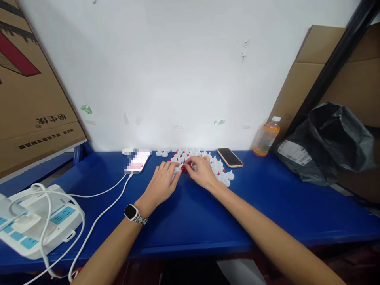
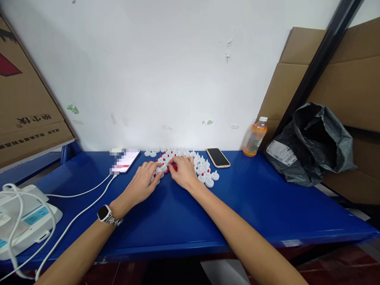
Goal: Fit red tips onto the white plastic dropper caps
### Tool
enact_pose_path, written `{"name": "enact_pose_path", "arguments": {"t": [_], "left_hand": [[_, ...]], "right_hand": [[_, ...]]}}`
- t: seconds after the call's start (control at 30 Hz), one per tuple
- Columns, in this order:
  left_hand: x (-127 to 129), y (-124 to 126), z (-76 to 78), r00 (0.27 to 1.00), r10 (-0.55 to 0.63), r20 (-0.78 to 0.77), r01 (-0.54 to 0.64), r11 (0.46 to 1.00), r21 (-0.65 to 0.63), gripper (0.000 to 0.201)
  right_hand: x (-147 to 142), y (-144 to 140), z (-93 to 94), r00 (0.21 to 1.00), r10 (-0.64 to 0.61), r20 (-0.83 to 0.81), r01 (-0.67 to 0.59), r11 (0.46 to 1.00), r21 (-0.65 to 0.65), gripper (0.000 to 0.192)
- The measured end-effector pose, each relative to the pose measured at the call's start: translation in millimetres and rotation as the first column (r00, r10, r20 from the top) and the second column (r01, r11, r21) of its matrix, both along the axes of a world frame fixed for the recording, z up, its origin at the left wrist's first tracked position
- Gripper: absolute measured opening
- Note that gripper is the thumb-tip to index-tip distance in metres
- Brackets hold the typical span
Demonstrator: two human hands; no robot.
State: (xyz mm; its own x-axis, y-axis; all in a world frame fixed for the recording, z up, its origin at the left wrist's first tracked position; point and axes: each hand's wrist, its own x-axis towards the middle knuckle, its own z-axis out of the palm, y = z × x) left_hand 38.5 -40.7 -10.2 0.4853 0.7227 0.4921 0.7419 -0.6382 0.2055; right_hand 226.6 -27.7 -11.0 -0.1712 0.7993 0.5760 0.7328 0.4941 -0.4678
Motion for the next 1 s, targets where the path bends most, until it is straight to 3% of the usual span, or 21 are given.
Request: {"name": "enact_pose_path", "arguments": {"t": [0.1, 0.23, 0.53, 1.0], "left_hand": [[3, -3, -0.3, 0.997, -0.044, 0.065, 0.046, 0.999, -0.027, 0.034], [5, -5, -0.6, 0.992, -0.079, 0.101, 0.084, 0.996, -0.042, 0.034], [6, -8, 1.1, 0.981, -0.112, 0.159, 0.127, 0.988, -0.083, 0.031], [16, -16, -3.3, 0.981, -0.103, 0.166, 0.106, 0.994, -0.006, 0.025]], "right_hand": [[4, -2, 3.0, 0.887, 0.061, -0.457, -0.116, 0.989, -0.092, 0.018], [2, -2, -0.4, 0.69, 0.123, -0.713, -0.307, 0.942, -0.135, 0.03], [-2, -1, -6.1, 0.661, 0.151, -0.735, -0.357, 0.925, -0.131, 0.035], [-22, -15, -4.3, 0.554, 0.083, -0.828, -0.322, 0.939, -0.122, 0.038]]}}
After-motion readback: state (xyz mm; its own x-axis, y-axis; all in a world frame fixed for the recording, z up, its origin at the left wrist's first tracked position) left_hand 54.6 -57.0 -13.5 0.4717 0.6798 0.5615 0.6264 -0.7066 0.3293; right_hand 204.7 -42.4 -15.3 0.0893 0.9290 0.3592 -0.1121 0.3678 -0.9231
